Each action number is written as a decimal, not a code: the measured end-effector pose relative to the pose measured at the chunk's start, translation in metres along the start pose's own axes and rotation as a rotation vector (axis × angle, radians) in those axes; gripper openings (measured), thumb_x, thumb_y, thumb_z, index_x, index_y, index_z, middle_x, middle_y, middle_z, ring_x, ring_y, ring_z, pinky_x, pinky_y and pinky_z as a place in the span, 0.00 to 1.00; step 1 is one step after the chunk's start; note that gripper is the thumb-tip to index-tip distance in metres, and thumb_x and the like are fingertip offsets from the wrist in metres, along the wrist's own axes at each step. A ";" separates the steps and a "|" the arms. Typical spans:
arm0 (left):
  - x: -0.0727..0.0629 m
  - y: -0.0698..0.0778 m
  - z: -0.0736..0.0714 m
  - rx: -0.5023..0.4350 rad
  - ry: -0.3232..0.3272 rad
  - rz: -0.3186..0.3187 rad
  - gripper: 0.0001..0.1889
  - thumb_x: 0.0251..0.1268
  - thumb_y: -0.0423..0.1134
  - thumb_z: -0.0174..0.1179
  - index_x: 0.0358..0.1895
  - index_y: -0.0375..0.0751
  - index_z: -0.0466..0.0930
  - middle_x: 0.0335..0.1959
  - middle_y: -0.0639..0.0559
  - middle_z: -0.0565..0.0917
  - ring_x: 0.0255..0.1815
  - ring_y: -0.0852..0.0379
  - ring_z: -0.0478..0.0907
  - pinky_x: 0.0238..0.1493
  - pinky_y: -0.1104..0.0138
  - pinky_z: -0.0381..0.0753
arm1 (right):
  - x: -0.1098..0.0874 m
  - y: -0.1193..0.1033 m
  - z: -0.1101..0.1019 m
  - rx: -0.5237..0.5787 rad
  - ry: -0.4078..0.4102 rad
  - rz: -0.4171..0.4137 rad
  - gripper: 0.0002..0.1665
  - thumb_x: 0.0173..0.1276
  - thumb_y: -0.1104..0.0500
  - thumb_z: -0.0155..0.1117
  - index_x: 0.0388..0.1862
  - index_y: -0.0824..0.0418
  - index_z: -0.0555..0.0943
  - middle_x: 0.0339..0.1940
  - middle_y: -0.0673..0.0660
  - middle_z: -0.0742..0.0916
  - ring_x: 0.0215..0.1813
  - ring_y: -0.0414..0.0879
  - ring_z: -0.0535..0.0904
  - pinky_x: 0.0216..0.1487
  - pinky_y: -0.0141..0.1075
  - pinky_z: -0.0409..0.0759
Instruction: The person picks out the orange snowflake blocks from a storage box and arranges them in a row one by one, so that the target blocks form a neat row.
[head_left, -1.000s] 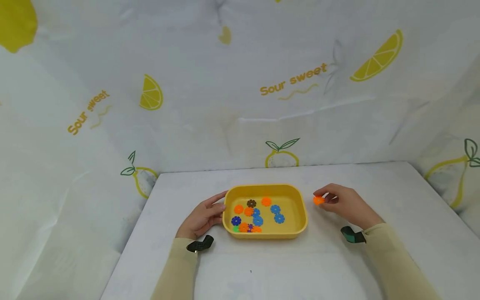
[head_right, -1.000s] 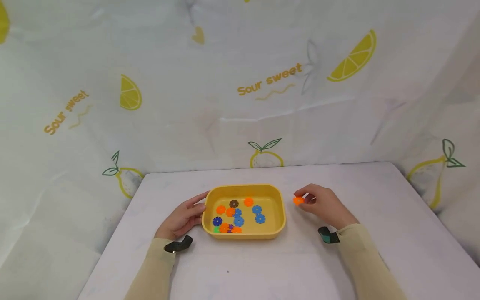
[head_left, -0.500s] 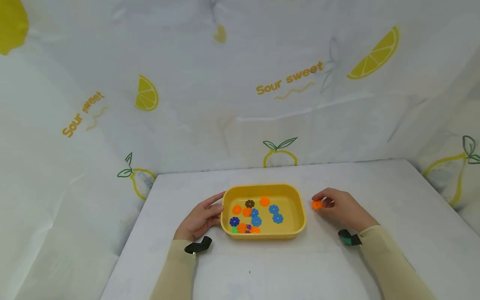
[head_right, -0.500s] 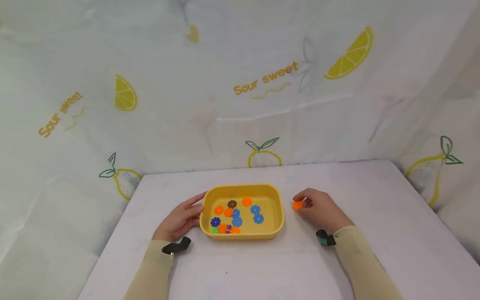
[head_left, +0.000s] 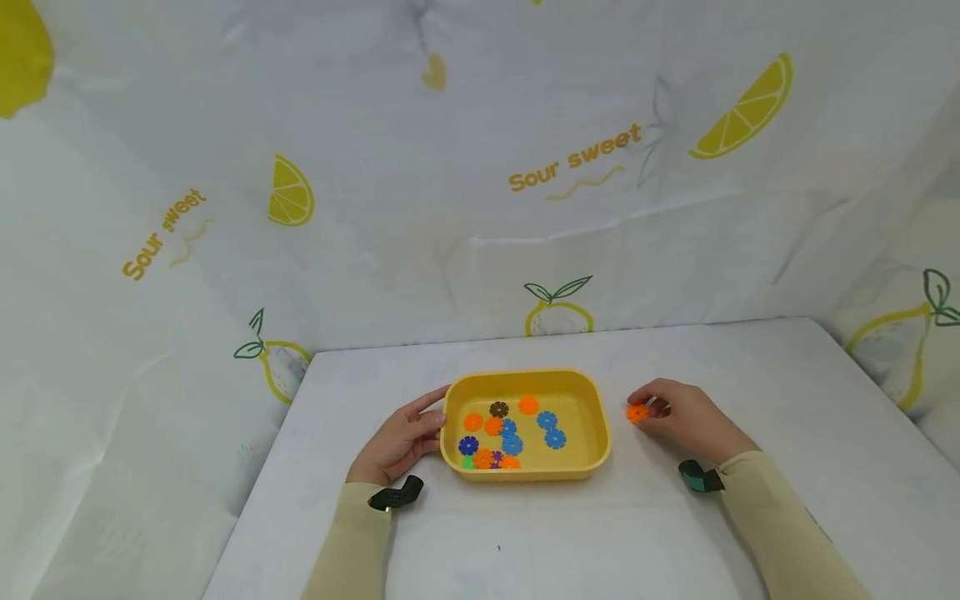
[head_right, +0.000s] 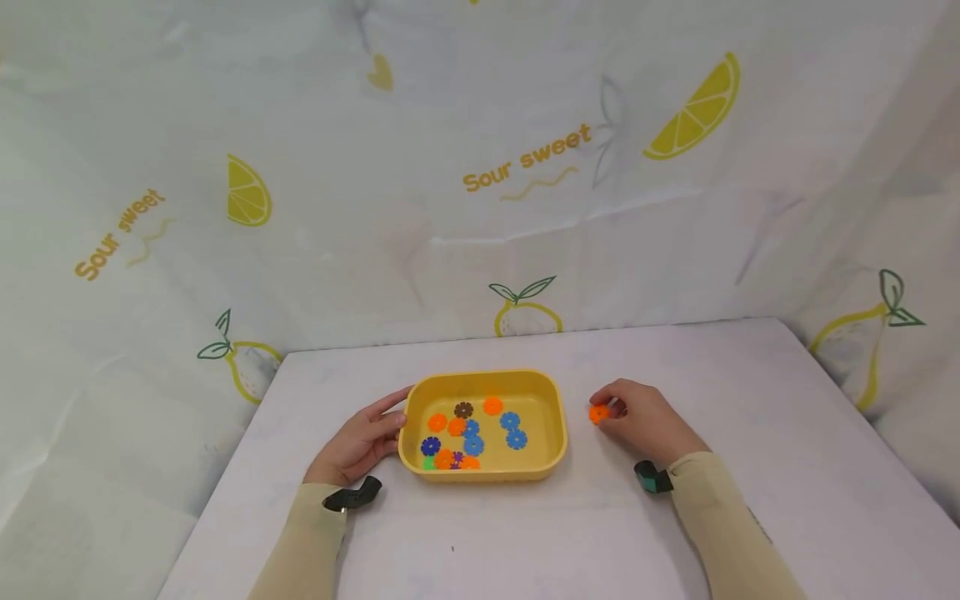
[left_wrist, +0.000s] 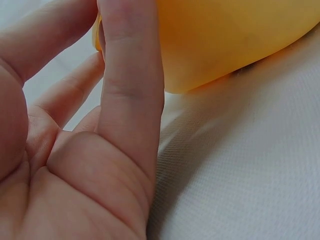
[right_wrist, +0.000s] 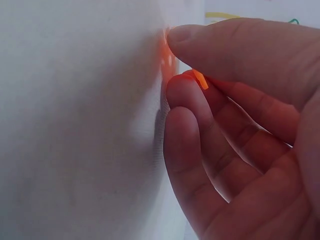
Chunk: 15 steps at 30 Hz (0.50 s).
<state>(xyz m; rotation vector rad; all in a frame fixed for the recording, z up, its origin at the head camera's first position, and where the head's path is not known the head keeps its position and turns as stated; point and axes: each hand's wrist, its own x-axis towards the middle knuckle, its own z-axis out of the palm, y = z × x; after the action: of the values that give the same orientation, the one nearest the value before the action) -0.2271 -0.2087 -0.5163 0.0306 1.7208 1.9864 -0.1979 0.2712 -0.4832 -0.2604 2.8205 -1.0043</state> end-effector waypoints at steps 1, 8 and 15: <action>0.000 0.000 0.000 -0.002 0.002 -0.001 0.34 0.77 0.43 0.69 0.83 0.58 0.69 0.66 0.44 0.86 0.44 0.55 0.87 0.54 0.65 0.91 | 0.000 0.000 0.000 0.000 0.000 -0.002 0.15 0.71 0.60 0.74 0.55 0.52 0.88 0.50 0.50 0.89 0.50 0.47 0.80 0.51 0.38 0.83; 0.000 -0.001 -0.001 0.001 -0.001 0.005 0.34 0.78 0.43 0.68 0.83 0.58 0.69 0.64 0.45 0.86 0.44 0.56 0.87 0.54 0.65 0.91 | -0.001 0.000 0.001 0.008 0.002 -0.017 0.15 0.70 0.60 0.75 0.55 0.53 0.88 0.50 0.51 0.89 0.49 0.46 0.80 0.49 0.36 0.82; -0.001 0.001 0.001 0.010 -0.002 0.012 0.34 0.78 0.43 0.68 0.82 0.58 0.69 0.64 0.45 0.87 0.44 0.56 0.87 0.54 0.65 0.91 | -0.001 0.002 0.001 0.011 0.000 -0.025 0.15 0.71 0.59 0.75 0.55 0.53 0.88 0.51 0.51 0.89 0.49 0.45 0.80 0.50 0.37 0.82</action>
<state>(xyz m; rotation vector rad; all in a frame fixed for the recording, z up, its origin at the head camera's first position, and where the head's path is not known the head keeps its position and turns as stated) -0.2266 -0.2081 -0.5148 0.0467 1.7332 1.9861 -0.1973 0.2719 -0.4853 -0.2950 2.8180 -1.0240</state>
